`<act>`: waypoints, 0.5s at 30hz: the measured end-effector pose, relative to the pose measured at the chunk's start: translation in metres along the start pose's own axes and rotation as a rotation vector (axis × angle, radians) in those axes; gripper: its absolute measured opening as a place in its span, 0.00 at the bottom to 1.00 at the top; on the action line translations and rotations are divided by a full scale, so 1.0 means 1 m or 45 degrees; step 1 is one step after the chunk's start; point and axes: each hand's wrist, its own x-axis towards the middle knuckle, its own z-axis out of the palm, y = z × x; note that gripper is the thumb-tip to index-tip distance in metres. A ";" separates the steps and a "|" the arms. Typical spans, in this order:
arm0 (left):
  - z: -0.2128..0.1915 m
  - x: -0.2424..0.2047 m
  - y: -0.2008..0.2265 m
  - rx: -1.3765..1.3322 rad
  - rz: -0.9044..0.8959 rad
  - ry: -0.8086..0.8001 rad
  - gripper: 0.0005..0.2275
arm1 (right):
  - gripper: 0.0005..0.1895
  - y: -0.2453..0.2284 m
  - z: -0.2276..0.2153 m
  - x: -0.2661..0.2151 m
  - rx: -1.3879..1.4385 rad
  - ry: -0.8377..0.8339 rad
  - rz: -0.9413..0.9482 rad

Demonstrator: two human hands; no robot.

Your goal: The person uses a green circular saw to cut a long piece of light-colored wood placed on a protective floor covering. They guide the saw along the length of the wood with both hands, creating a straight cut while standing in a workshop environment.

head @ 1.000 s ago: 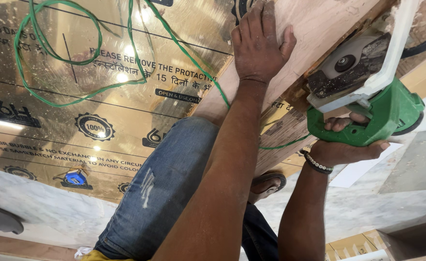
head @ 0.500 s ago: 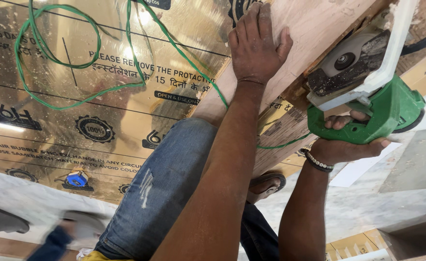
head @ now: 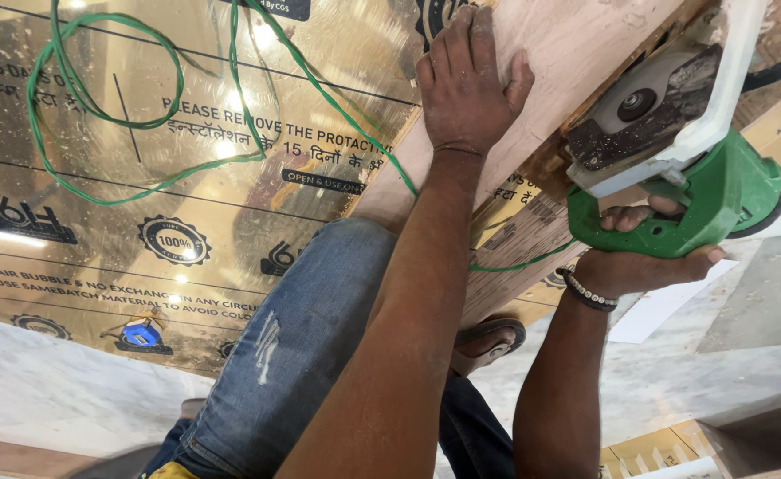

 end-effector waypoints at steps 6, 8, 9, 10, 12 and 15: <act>-0.004 0.000 -0.002 -0.010 0.001 0.016 0.27 | 0.48 -0.003 0.003 -0.004 -0.111 0.001 -0.034; -0.005 -0.001 -0.003 -0.007 0.005 0.018 0.27 | 0.48 -0.002 0.003 -0.003 -0.091 -0.012 -0.033; -0.004 -0.002 -0.003 -0.004 0.008 0.020 0.27 | 0.49 0.000 0.002 -0.002 -0.055 -0.025 -0.026; -0.004 -0.003 -0.003 -0.001 0.010 0.023 0.27 | 0.49 0.000 0.002 -0.001 -0.019 -0.040 -0.018; -0.003 -0.004 -0.003 0.005 0.002 0.021 0.27 | 0.48 0.000 0.001 0.000 -0.005 -0.008 -0.007; -0.003 -0.004 -0.003 0.017 -0.005 0.019 0.27 | 0.48 0.000 0.003 0.000 -0.009 -0.006 -0.011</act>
